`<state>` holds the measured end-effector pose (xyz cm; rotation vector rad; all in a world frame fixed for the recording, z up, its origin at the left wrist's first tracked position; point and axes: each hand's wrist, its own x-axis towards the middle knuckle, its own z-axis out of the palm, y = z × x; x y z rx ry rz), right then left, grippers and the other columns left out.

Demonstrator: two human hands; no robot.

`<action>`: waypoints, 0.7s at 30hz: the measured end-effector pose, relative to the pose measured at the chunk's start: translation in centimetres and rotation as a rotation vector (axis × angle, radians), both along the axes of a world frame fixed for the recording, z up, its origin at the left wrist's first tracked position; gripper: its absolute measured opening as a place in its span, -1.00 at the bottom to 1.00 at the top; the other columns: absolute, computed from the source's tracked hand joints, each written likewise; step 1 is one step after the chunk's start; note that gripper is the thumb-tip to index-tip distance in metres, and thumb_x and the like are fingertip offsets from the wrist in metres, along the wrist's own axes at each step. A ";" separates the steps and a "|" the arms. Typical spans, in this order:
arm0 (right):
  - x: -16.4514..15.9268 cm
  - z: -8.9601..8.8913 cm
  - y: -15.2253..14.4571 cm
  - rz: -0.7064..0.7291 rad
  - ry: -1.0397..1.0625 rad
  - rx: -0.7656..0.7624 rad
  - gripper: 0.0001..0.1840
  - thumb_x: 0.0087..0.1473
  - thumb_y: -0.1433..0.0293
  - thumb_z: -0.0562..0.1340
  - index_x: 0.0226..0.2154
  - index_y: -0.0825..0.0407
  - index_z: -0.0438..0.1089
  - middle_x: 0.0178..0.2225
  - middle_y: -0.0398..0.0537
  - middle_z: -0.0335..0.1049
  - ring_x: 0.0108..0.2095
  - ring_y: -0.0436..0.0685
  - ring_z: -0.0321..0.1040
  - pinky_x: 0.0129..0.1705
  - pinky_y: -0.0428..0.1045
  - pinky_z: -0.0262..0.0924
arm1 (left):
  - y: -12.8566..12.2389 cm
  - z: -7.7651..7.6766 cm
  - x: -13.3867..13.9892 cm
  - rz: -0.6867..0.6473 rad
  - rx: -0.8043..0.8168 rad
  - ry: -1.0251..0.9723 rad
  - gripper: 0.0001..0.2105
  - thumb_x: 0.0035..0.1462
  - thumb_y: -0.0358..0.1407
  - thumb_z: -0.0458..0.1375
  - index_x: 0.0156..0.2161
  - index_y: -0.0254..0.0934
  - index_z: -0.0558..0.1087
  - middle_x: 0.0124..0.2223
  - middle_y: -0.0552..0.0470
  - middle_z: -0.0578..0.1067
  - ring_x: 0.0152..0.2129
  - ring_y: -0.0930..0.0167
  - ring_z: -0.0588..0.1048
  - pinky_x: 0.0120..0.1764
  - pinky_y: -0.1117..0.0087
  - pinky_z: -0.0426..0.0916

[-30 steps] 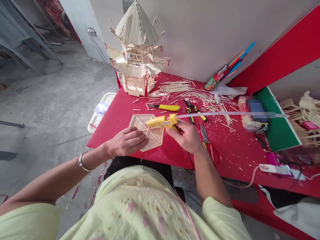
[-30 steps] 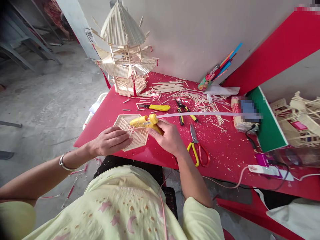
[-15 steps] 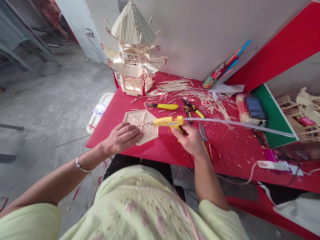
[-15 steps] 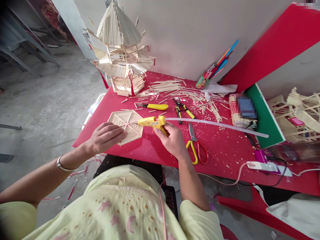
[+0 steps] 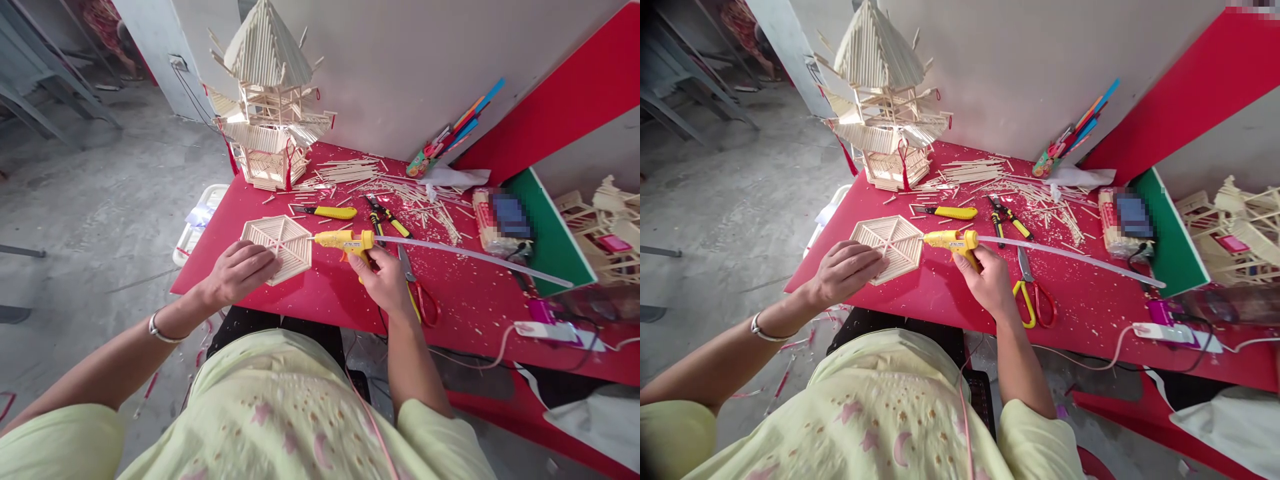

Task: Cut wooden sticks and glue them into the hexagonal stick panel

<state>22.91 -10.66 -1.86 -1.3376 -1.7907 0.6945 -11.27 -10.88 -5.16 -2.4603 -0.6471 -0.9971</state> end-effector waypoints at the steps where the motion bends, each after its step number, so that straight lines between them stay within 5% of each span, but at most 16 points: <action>1: 0.0 0.0 0.2 -0.010 -0.010 0.015 -0.59 0.29 -0.02 0.28 -0.24 -0.02 0.55 -0.28 -0.03 0.57 -0.29 0.15 0.45 -0.25 0.01 0.26 | 0.0 0.2 0.1 -0.002 0.011 0.003 -0.69 0.28 -0.47 0.27 0.09 -0.17 0.53 -0.09 -0.06 0.66 -0.14 0.29 0.62 -0.10 0.20 0.54; 9: -0.4 0.3 -0.1 0.072 0.028 -0.041 -0.63 0.30 0.03 0.29 -0.14 -0.02 0.57 -0.20 -0.03 0.60 -0.23 0.15 0.47 -0.19 0.00 0.28 | -0.3 0.7 0.2 0.002 0.051 0.027 -0.72 0.27 -0.48 0.28 0.05 -0.19 0.54 -0.13 -0.05 0.66 -0.18 0.32 0.61 -0.12 0.22 0.53; 16: -0.1 0.2 0.3 -0.043 0.008 0.027 -0.60 0.30 0.00 0.29 -0.21 -0.01 0.57 -0.28 -0.03 0.58 -0.28 0.14 0.45 -0.25 0.00 0.23 | -0.5 1.1 0.5 -0.006 0.052 0.037 -0.73 0.24 -0.49 0.31 0.00 -0.17 0.57 -0.13 -0.03 0.65 -0.15 0.33 0.61 -0.10 0.24 0.51; 21: -0.7 0.3 0.4 0.074 0.039 -0.032 -0.59 0.29 0.00 0.29 -0.19 0.00 0.58 -0.27 -0.05 0.57 -0.31 0.12 0.45 -0.26 -0.02 0.24 | -0.6 1.5 0.8 -0.031 0.067 0.074 -0.76 0.22 -0.50 0.33 -0.04 -0.20 0.57 -0.15 -0.04 0.66 -0.17 0.32 0.62 -0.09 0.24 0.51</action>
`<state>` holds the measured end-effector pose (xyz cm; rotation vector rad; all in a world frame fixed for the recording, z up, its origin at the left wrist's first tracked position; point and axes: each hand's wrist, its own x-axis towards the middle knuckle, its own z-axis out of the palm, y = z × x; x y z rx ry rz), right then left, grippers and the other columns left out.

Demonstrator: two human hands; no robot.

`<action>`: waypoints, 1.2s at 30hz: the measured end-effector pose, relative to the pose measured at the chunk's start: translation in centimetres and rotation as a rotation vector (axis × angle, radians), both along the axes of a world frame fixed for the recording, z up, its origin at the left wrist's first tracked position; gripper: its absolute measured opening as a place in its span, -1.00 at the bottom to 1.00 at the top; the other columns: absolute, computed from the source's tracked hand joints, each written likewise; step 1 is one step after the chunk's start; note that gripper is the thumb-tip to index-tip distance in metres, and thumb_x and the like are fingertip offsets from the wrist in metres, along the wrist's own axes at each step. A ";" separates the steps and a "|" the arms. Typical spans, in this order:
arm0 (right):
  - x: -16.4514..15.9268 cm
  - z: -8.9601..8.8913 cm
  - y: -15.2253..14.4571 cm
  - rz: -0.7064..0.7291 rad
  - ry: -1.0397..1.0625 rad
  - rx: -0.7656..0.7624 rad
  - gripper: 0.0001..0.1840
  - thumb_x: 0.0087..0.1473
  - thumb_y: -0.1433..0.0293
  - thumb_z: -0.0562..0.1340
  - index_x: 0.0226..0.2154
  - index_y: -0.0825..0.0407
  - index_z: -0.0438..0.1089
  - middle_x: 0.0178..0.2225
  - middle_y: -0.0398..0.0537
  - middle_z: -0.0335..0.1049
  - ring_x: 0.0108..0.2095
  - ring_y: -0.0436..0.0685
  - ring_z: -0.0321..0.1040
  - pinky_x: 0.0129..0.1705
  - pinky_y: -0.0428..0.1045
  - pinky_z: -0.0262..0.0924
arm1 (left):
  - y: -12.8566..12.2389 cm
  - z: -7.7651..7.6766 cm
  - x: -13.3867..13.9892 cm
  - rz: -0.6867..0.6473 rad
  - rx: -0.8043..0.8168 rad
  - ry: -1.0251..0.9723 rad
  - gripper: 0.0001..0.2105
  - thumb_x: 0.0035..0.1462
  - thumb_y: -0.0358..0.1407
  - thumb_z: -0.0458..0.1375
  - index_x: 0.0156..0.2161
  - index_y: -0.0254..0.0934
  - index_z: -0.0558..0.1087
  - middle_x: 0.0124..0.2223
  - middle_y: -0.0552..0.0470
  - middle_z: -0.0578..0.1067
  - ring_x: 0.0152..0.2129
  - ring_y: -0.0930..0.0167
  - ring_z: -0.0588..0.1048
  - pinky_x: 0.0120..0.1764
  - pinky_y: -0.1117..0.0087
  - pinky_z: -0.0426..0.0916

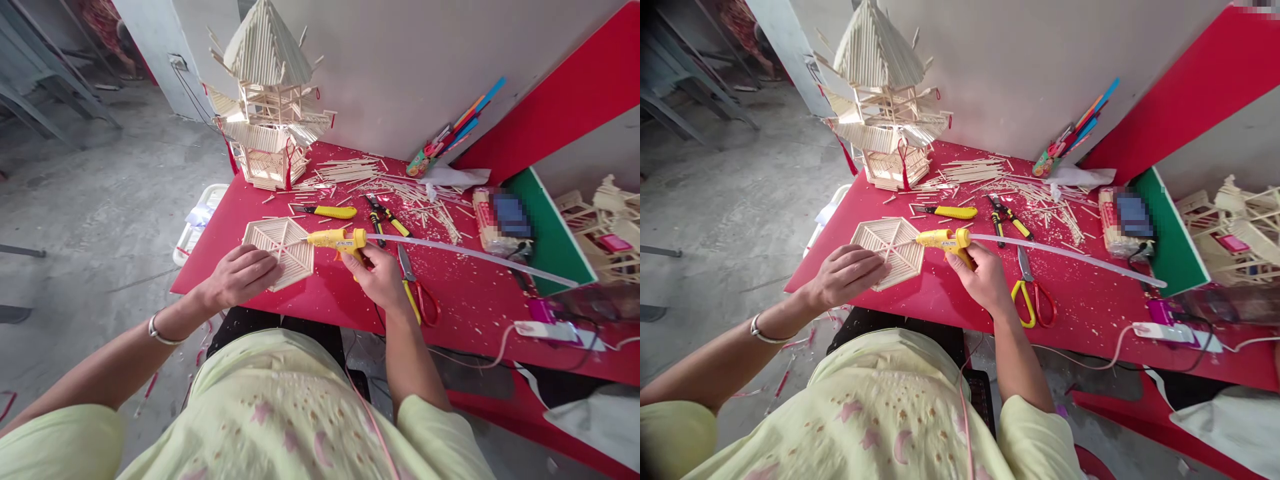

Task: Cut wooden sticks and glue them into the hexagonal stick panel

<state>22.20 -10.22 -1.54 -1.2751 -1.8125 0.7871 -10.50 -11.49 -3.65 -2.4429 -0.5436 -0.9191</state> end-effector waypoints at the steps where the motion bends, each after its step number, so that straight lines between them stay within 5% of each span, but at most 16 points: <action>1: -0.1 -0.1 0.1 0.012 -0.008 -0.007 -0.59 0.29 0.00 0.29 -0.19 0.00 0.58 -0.27 -0.05 0.57 -0.32 0.11 0.44 -0.26 -0.02 0.24 | 0.0 -0.1 0.0 -0.011 -0.011 0.001 -0.75 0.21 -0.50 0.33 -0.04 -0.20 0.57 -0.15 -0.04 0.66 -0.16 0.32 0.62 -0.09 0.24 0.51; 4: 0.0 -0.3 0.4 -0.027 -0.048 0.012 -0.58 0.29 -0.01 0.28 -0.21 0.00 0.58 -0.32 -0.06 0.56 -0.35 0.10 0.42 -0.30 -0.02 0.21 | 0.0 -0.5 -0.1 -0.040 -0.107 -0.055 -0.71 0.23 -0.49 0.30 0.02 -0.17 0.57 -0.10 -0.07 0.66 -0.12 0.30 0.61 -0.06 0.23 0.50; 8: 0.6 -0.3 0.5 -0.157 -0.046 0.094 -0.58 0.29 -0.01 0.28 -0.24 0.00 0.57 -0.31 -0.04 0.58 -0.32 0.13 0.46 -0.27 -0.01 0.25 | -0.2 0.0 0.4 0.011 -0.412 -0.376 -0.77 0.32 -0.42 0.18 0.00 -0.17 0.61 -0.12 -0.11 0.65 -0.18 0.31 0.60 -0.12 0.26 0.50; 13: 0.9 0.2 -0.7 -0.241 0.050 0.111 -0.56 0.28 -0.02 0.29 -0.06 -0.04 0.59 -0.26 -0.03 0.60 -0.29 0.15 0.49 -0.26 -0.01 0.33 | 0.4 1.5 0.9 0.337 -1.021 -0.811 -0.80 0.14 -0.19 0.39 -0.18 -0.26 0.66 -0.26 -0.03 0.64 -0.37 0.39 0.55 -0.29 0.41 0.44; 19: 0.9 -0.3 -2.1 -0.258 0.164 -0.011 -0.56 0.22 -0.04 0.35 -0.17 -0.02 0.59 -0.35 -0.07 0.58 -0.37 0.10 0.47 -0.35 -0.05 0.32 | 3.7 0.9 0.3 0.251 -1.767 -1.175 -0.50 -0.30 -0.19 0.61 -0.18 -0.35 0.70 -0.20 -0.13 0.69 -0.35 0.27 0.62 -0.27 0.30 0.54; 24: 0.4 -1.9 -2.7 -0.249 0.226 -0.142 -0.54 0.19 -0.07 0.36 -0.23 -0.01 0.56 -0.43 -0.12 0.54 -0.44 0.07 0.44 -0.40 -0.07 0.30 | 6.2 -0.4 0.7 0.311 -1.920 -1.210 -0.53 -0.40 -0.27 0.62 -0.28 -0.37 0.68 -0.28 -0.15 0.68 -0.41 0.26 0.63 -0.31 0.28 0.56; 30: -1.2 -2.6 -2.9 -0.158 0.127 -0.136 -0.55 0.24 -0.06 0.32 -0.21 -0.01 0.58 -0.38 -0.07 0.57 -0.37 0.12 0.46 -0.33 -0.03 0.31 | 7.9 -2.0 1.0 0.405 -1.941 -1.237 -0.51 -0.20 0.01 0.57 -0.29 -0.38 0.67 -0.25 -0.24 0.69 -0.38 0.23 0.64 -0.31 0.26 0.57; 36: -3.2 -2.0 -0.6 -0.152 0.025 0.020 -0.57 0.28 -0.04 0.28 -0.20 -0.02 0.58 -0.33 -0.05 0.57 -0.34 0.12 0.43 -0.27 -0.01 0.27 | 8.2 -2.5 0.5 0.262 -1.999 -1.213 -0.51 -0.25 -0.18 0.60 -0.17 -0.36 0.69 -0.22 -0.19 0.70 -0.36 0.23 0.66 -0.25 0.24 0.59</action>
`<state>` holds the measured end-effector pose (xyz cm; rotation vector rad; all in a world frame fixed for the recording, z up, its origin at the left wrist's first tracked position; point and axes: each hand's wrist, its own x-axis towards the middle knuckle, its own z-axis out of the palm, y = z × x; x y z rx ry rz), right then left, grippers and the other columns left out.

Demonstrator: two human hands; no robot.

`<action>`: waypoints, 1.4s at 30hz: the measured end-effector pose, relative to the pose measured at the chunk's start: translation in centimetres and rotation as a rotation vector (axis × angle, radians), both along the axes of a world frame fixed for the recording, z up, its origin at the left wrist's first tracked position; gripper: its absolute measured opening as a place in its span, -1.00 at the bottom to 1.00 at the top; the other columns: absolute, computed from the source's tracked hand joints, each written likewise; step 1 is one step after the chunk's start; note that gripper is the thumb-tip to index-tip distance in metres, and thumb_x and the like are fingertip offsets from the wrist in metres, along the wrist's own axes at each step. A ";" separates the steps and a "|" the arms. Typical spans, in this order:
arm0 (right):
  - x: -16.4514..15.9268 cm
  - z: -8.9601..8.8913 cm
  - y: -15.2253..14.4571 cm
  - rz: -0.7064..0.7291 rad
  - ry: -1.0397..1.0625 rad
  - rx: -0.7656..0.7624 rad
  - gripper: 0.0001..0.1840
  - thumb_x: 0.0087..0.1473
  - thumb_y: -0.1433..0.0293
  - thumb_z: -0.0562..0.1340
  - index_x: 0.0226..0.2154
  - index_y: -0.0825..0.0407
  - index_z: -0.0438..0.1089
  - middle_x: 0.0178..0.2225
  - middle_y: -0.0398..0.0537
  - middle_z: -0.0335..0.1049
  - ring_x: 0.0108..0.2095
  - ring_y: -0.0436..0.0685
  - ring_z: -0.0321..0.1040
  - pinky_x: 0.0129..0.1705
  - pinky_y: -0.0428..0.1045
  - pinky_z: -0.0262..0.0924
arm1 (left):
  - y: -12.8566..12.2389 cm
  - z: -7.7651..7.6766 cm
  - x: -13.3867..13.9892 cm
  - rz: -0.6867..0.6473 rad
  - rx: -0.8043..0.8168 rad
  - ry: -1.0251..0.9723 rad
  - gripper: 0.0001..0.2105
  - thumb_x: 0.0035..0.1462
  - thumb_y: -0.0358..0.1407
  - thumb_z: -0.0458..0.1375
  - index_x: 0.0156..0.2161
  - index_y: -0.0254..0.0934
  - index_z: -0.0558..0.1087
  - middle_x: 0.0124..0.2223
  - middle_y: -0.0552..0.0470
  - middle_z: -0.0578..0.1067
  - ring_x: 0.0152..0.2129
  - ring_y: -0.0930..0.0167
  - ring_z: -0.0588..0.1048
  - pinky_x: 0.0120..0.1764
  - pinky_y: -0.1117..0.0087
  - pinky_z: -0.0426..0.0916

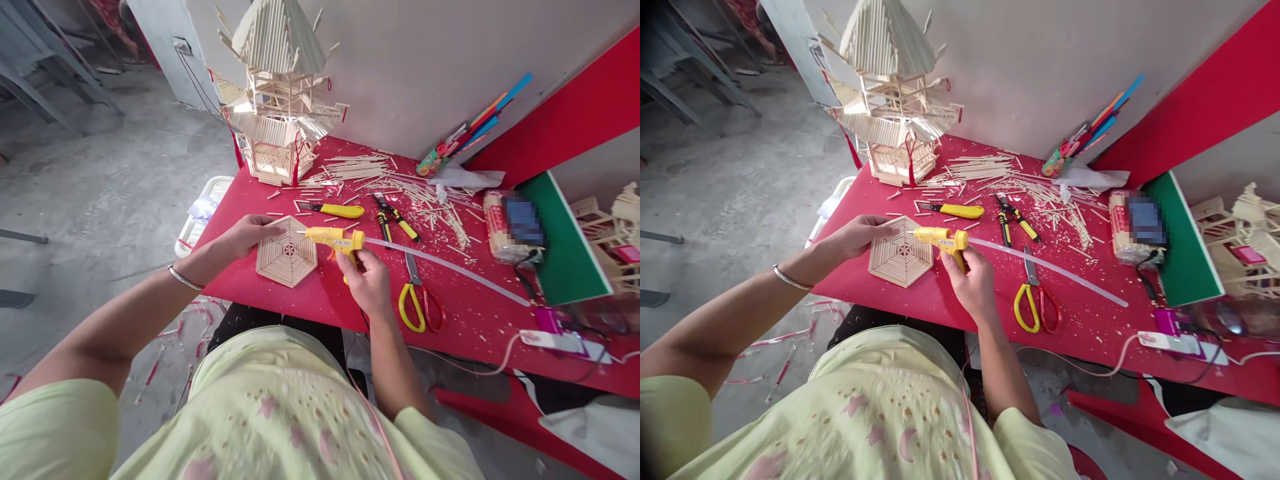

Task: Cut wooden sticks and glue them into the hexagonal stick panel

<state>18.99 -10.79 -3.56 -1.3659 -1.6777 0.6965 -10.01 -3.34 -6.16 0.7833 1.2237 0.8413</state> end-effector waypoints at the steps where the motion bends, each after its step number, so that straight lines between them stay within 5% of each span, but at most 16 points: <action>1: -0.5 0.0 0.7 -0.012 -0.016 0.032 -0.56 0.29 -0.04 0.27 -0.22 -0.02 0.57 -0.32 -0.03 0.57 -0.34 0.12 0.44 -0.26 -0.01 0.27 | -0.1 0.1 0.0 -0.004 -0.002 -0.019 -0.49 -0.29 -0.24 0.60 -0.15 -0.37 0.68 -0.22 -0.19 0.70 -0.36 0.22 0.66 -0.24 0.23 0.59; 11: -4.5 0.2 3.5 0.063 -0.089 0.127 -0.61 0.33 0.01 0.25 -0.09 -0.06 0.58 -0.06 0.08 0.62 -0.02 0.27 0.52 0.04 0.12 0.35 | -2.1 1.9 0.7 0.025 0.051 -0.106 -0.52 -0.30 -0.28 0.59 -0.19 -0.40 0.68 -0.25 -0.17 0.69 -0.40 0.26 0.65 -0.30 0.30 0.57; 22: -2.0 2.9 3.7 0.091 -0.154 0.124 -0.60 0.32 0.00 0.25 -0.08 -0.06 0.58 -0.13 0.02 0.62 -0.14 0.22 0.52 -0.08 0.07 0.35 | -3.5 3.9 1.1 0.096 0.028 -0.107 -0.65 -0.26 -0.28 0.56 -0.33 -0.43 0.65 -0.33 -0.13 0.65 -0.47 0.38 0.57 -0.39 0.41 0.47; 27: -2.2 3.7 2.1 0.079 -0.089 0.162 -0.65 0.31 0.06 0.28 -0.08 -0.05 0.59 -0.12 0.01 0.63 -0.13 0.21 0.52 -0.05 0.06 0.36 | -2.9 3.6 0.9 0.163 0.045 -0.118 -0.65 -0.18 -0.19 0.54 -0.35 -0.42 0.62 -0.33 -0.17 0.64 -0.43 0.34 0.58 -0.38 0.38 0.50; 30: -2.1 3.7 0.3 0.063 -0.087 0.157 -0.70 0.31 0.10 0.30 -0.10 -0.06 0.59 -0.14 0.00 0.62 -0.15 0.21 0.52 -0.09 0.05 0.37 | -2.0 2.9 -0.2 0.082 0.079 0.012 -0.67 -0.25 -0.24 0.56 -0.39 -0.38 0.62 -0.35 -0.14 0.63 -0.44 0.35 0.58 -0.42 0.41 0.48; 36: -2.5 3.3 -3.3 0.262 -0.145 0.138 -0.81 0.31 0.18 0.31 -0.17 -0.09 0.57 -0.27 -0.08 0.53 -0.27 0.13 0.47 -0.17 0.01 0.38 | -0.4 3.3 -2.0 -0.185 0.114 0.242 -0.72 -0.31 -0.29 0.58 -0.48 -0.29 0.60 -0.46 -0.08 0.60 -0.58 0.35 0.53 -0.57 0.40 0.45; 42: -2.4 4.2 -4.4 0.249 -0.129 0.124 -0.78 0.29 0.17 0.33 -0.09 -0.13 0.59 -0.20 -0.06 0.56 -0.18 0.17 0.51 -0.08 0.04 0.43 | -0.3 4.9 -1.6 0.082 0.163 0.098 -0.70 -0.18 -0.28 0.53 -0.41 -0.33 0.52 -0.44 -0.08 0.58 -0.55 0.35 0.57 -0.47 0.33 0.54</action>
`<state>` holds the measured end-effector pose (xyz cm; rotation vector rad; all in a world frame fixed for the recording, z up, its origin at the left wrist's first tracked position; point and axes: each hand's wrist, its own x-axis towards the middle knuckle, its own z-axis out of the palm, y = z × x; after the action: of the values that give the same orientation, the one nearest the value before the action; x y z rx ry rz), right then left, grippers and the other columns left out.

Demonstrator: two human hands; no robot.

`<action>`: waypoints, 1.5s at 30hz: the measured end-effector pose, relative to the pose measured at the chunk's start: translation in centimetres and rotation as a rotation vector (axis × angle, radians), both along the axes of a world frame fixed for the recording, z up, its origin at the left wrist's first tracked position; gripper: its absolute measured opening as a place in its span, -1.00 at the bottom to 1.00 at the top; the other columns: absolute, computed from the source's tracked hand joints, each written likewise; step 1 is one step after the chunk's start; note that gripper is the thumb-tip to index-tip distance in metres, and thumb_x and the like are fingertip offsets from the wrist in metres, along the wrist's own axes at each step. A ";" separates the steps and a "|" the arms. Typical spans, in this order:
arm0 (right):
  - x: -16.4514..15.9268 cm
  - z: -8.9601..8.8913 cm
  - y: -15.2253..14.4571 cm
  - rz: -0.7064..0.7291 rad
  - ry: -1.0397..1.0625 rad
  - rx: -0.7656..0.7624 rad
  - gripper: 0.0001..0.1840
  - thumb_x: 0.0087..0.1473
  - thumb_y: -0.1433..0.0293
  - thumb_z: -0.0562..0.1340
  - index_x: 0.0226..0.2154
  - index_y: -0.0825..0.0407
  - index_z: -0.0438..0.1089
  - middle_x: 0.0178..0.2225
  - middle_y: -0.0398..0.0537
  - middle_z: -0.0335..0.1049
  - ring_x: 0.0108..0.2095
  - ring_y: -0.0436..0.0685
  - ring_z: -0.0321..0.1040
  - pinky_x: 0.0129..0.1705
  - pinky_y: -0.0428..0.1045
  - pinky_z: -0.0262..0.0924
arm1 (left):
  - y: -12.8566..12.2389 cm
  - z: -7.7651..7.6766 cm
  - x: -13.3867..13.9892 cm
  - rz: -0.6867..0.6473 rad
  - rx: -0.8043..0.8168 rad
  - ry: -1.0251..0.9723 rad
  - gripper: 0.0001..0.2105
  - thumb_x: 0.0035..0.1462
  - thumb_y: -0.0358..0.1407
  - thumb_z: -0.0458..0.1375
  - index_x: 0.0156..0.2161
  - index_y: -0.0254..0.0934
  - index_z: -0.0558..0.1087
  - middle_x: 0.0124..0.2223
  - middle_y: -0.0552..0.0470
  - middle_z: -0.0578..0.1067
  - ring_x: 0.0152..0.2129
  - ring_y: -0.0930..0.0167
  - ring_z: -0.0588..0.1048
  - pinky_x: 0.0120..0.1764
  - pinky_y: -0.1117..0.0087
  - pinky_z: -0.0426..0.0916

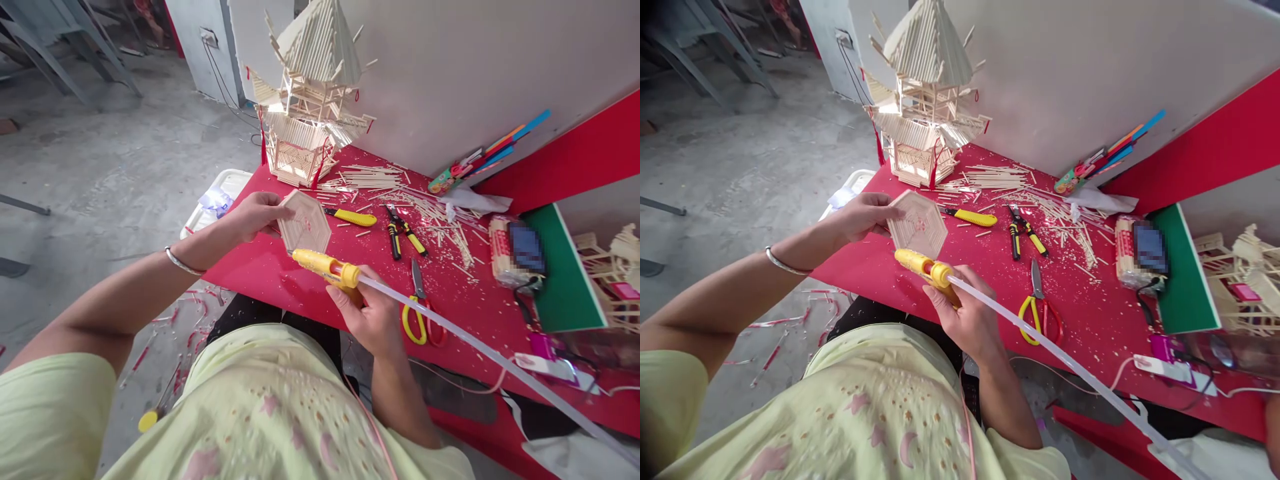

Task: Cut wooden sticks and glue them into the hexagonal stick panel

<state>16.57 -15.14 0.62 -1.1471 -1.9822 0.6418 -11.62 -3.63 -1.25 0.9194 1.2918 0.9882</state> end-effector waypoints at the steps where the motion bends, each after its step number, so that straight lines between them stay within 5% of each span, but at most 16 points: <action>1: 0.4 0.0 0.1 -0.020 0.021 -0.031 -0.78 0.28 0.15 0.33 -0.11 -0.12 0.59 -0.21 -0.06 0.58 -0.18 0.18 0.52 -0.09 0.04 0.43 | 0.0 0.0 0.0 0.035 0.008 -0.032 -0.69 -0.15 -0.26 0.52 -0.35 -0.34 0.53 -0.39 -0.11 0.61 -0.51 0.32 0.60 -0.44 0.31 0.56; 7: 3.4 -4.0 1.0 -0.212 0.170 -0.488 -0.54 0.16 -0.05 0.38 -0.21 0.01 0.58 -0.44 -0.08 0.56 -0.40 0.12 0.50 -0.39 -0.05 0.33 | -0.3 -1.2 -1.2 0.113 -0.011 -0.112 -0.63 -0.11 -0.28 0.46 -0.17 -0.39 0.57 -0.25 -0.20 0.66 -0.44 0.28 0.65 -0.38 0.32 0.60; 9: 3.6 -5.8 1.6 -0.273 0.364 -0.590 -0.49 0.09 -0.09 0.42 -0.22 0.02 0.54 -0.46 -0.13 0.52 -0.45 0.06 0.47 -0.42 -0.08 0.33 | -0.6 -1.3 -1.4 0.080 -0.025 -0.115 -0.64 -0.10 -0.28 0.46 -0.17 -0.40 0.58 -0.24 -0.23 0.66 -0.42 0.27 0.65 -0.37 0.30 0.61; 13: 2.3 -7.0 3.6 -0.455 0.846 -0.466 -0.41 -0.17 0.01 0.58 -0.24 -0.04 0.38 -0.46 -0.31 0.42 -0.54 -0.07 0.34 -0.45 -0.11 0.34 | -1.5 -1.0 -0.9 -0.009 -0.030 -0.163 -0.65 -0.05 -0.28 0.44 -0.13 -0.40 0.60 -0.21 -0.25 0.66 -0.38 0.25 0.67 -0.34 0.29 0.63; 16: 1.1 -6.1 5.3 -0.542 0.970 -0.385 -0.39 -0.31 0.11 0.63 -0.31 -0.03 0.37 -0.41 -0.29 0.42 -0.52 -0.08 0.34 -0.46 -0.11 0.34 | -2.2 -0.9 0.1 -0.087 -0.012 -0.194 -0.66 -0.03 -0.25 0.46 -0.16 -0.40 0.60 -0.20 -0.24 0.66 -0.37 0.26 0.66 -0.34 0.30 0.63; 23: -1.2 -5.7 6.1 -0.446 0.988 -0.555 -0.47 -0.32 0.18 0.62 -0.28 0.00 0.52 -0.27 -0.12 0.61 -0.33 0.09 0.57 -0.26 0.01 0.53 | -3.0 -1.1 2.7 -0.189 -0.011 -0.284 -0.56 -0.03 -0.16 0.52 -0.10 -0.39 0.61 -0.18 -0.21 0.67 -0.37 0.30 0.66 -0.33 0.34 0.62; 28: -1.6 -6.1 5.9 -0.525 1.031 -0.491 -0.51 -0.38 0.30 0.61 -0.31 0.02 0.53 -0.30 -0.13 0.63 -0.25 0.15 0.61 -0.13 0.07 0.56 | -3.7 -1.3 3.3 -0.185 0.034 -0.332 -0.40 -0.06 0.10 0.51 -0.10 -0.38 0.60 -0.23 -0.19 0.65 -0.40 0.33 0.63 -0.37 0.36 0.58; 34: -1.4 -6.2 6.3 -0.557 1.084 -0.479 -0.51 -0.41 0.34 0.62 -0.33 0.05 0.55 -0.34 -0.15 0.62 -0.28 0.13 0.60 -0.16 0.04 0.55 | -4.8 -2.1 3.6 -0.245 0.156 -0.095 -0.42 -0.03 0.23 0.42 -0.46 -0.33 0.52 -0.53 -0.03 0.50 -0.63 0.46 0.47 -0.57 0.47 0.37; 42: -1.3 -7.0 6.3 -0.579 1.105 -0.425 -0.51 -0.33 0.32 0.62 -0.27 0.07 0.57 -0.26 -0.11 0.64 -0.21 0.13 0.61 -0.10 0.05 0.55 | -5.0 -2.9 3.2 -0.264 0.183 -0.056 -0.55 0.00 0.08 0.45 -0.46 -0.30 0.50 -0.55 0.01 0.49 -0.65 0.47 0.44 -0.56 0.46 0.34; 45: -0.9 -7.2 6.2 -0.593 1.108 -0.403 -0.50 -0.31 0.31 0.62 -0.25 0.07 0.57 -0.26 -0.13 0.63 -0.22 0.12 0.60 -0.09 0.04 0.55 | -4.7 -4.1 1.1 -0.271 0.273 0.141 -0.70 0.06 -0.05 0.39 -0.36 -0.26 0.55 -0.48 -0.03 0.56 -0.56 0.35 0.51 -0.46 0.33 0.44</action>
<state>15.71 -8.90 -6.62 -1.1402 -0.5597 1.0566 -10.47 -8.36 -5.39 1.3571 1.1256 0.9106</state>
